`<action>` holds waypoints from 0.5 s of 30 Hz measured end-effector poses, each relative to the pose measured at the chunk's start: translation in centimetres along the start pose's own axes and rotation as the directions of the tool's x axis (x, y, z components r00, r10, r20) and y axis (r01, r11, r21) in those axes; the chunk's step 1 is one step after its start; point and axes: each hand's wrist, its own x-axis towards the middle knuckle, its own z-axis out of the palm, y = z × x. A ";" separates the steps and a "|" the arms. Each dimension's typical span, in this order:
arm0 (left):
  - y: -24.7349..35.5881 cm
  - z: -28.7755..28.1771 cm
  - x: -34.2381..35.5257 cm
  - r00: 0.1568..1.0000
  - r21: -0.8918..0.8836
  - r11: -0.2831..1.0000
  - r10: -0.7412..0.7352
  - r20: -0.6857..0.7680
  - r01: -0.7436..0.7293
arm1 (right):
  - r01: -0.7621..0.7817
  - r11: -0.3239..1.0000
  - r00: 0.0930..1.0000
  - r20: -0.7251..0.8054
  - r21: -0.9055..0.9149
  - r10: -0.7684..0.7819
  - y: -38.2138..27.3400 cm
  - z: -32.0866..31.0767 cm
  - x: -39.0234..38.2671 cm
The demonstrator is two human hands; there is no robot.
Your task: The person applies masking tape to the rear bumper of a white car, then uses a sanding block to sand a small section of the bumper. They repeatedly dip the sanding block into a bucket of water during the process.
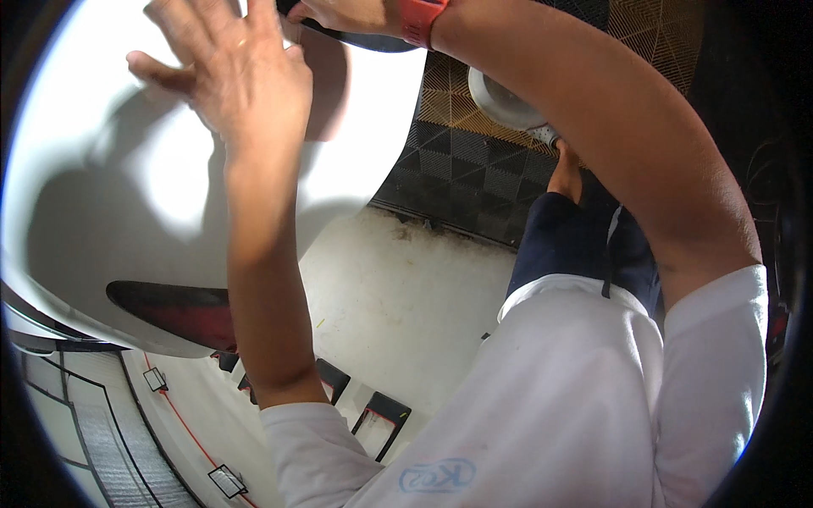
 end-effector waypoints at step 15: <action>-3.4 -2.6 6.0 0.977 -0.278 0.961 0.075 0.201 -0.017 | -0.135 0.979 0.987 0.106 0.155 0.119 -1.9 0.1 1.8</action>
